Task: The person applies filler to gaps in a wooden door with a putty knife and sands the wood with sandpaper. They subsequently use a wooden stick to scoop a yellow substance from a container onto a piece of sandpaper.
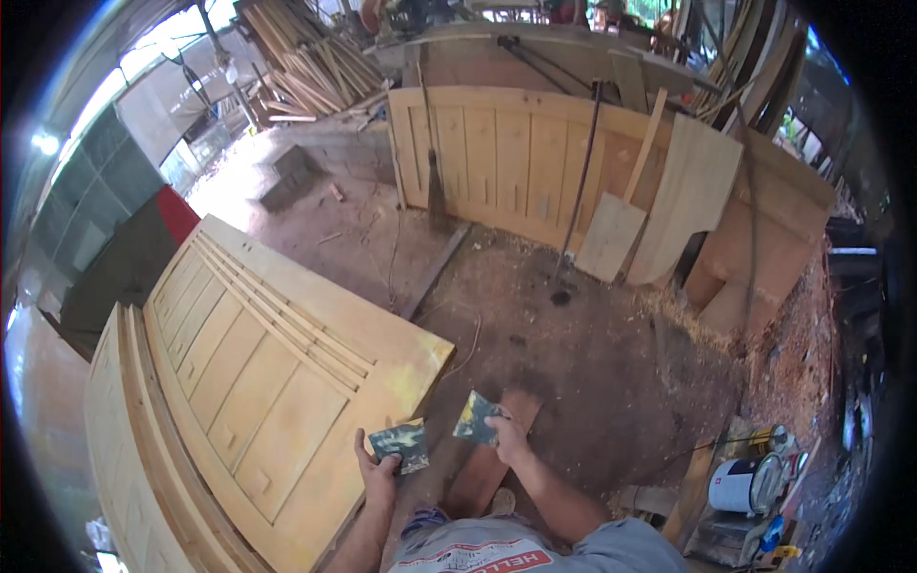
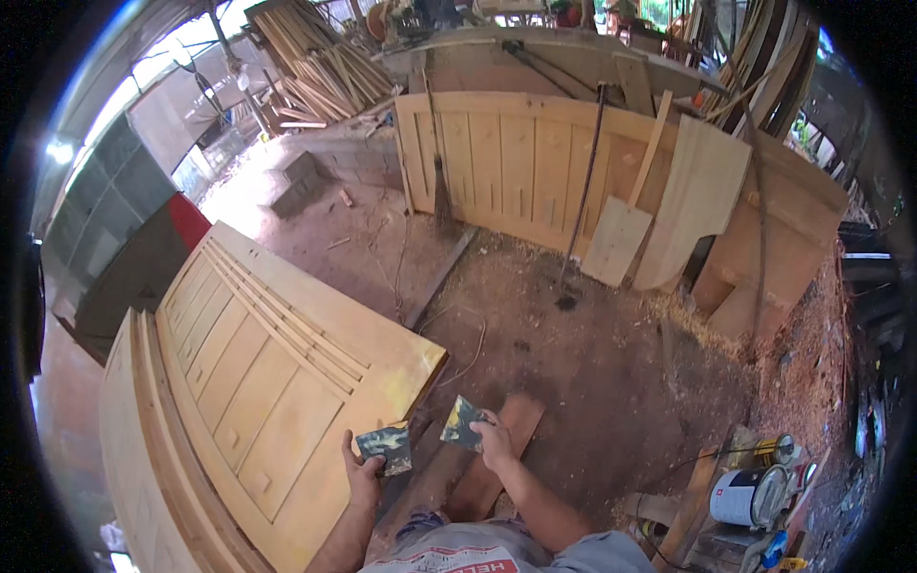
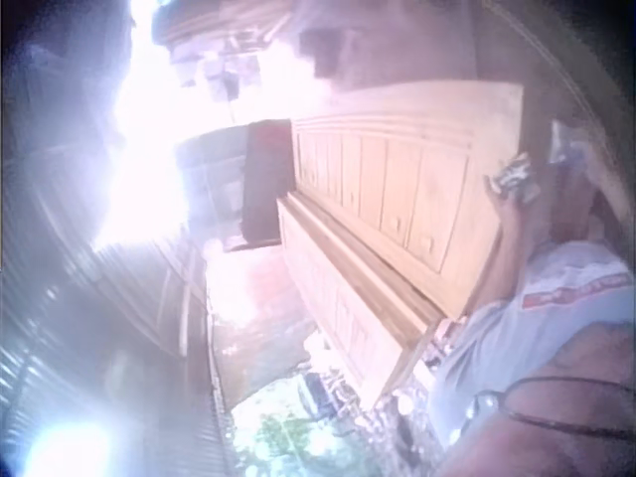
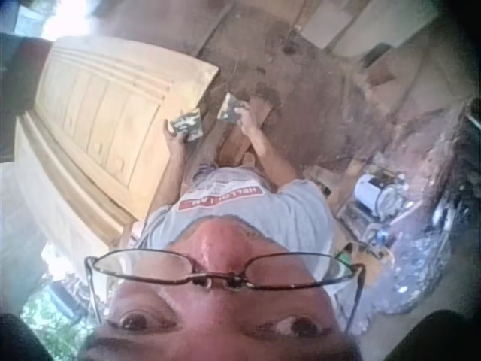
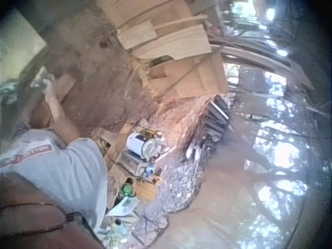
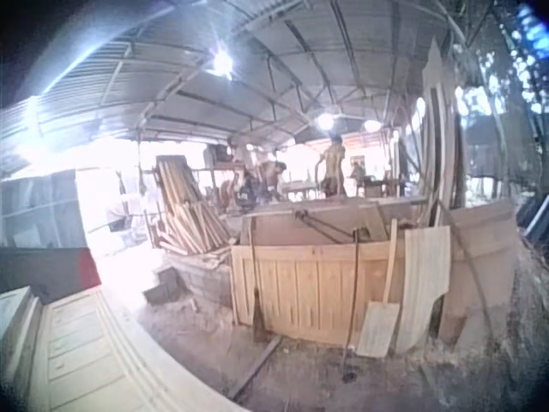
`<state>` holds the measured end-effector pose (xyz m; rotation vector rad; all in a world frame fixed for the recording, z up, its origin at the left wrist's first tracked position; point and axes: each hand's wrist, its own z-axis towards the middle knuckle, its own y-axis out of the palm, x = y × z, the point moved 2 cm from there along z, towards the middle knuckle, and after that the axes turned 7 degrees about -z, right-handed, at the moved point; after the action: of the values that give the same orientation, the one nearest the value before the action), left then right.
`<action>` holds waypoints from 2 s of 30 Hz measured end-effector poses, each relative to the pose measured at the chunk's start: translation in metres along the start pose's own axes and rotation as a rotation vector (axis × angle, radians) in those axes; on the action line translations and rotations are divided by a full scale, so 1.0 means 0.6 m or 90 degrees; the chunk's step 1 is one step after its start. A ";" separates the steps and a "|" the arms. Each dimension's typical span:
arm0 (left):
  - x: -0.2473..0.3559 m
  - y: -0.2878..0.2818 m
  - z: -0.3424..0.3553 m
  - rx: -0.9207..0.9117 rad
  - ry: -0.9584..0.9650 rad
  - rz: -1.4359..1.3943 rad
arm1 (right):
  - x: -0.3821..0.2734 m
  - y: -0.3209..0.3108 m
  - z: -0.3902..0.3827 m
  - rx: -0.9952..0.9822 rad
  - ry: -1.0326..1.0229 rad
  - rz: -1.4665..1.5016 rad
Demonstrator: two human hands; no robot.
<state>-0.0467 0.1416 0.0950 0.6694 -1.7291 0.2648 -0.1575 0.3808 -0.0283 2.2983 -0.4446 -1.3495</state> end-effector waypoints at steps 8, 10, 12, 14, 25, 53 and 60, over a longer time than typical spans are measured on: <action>0.042 0.080 -0.028 -0.104 -0.114 -0.242 | -0.101 -0.020 -0.064 0.010 -0.149 -0.119; 0.053 0.087 -0.020 -0.137 -0.113 -0.271 | -0.139 0.017 -0.086 -0.029 -0.175 -0.086; 0.065 0.094 -0.012 -0.191 -0.090 -0.307 | -0.160 0.040 -0.090 -0.033 -0.222 -0.047; 0.093 0.105 -0.019 -0.218 -0.083 -0.320 | -0.178 0.049 -0.096 -0.014 -0.285 -0.126; 0.096 0.103 -0.040 -0.240 -0.076 -0.361 | -0.230 0.171 -0.235 -0.007 -0.337 -0.323; 0.149 0.054 -0.099 -0.418 -0.153 -0.243 | -0.259 0.170 -0.297 -0.344 -0.446 -0.485; 0.155 0.053 -0.095 -0.413 -0.136 -0.181 | -0.239 0.139 -0.299 -0.272 -0.496 -0.597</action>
<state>-0.0302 0.1692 0.2043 0.4571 -1.7540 -0.5650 -0.0722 0.4153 0.1979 1.5448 0.7612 -2.4630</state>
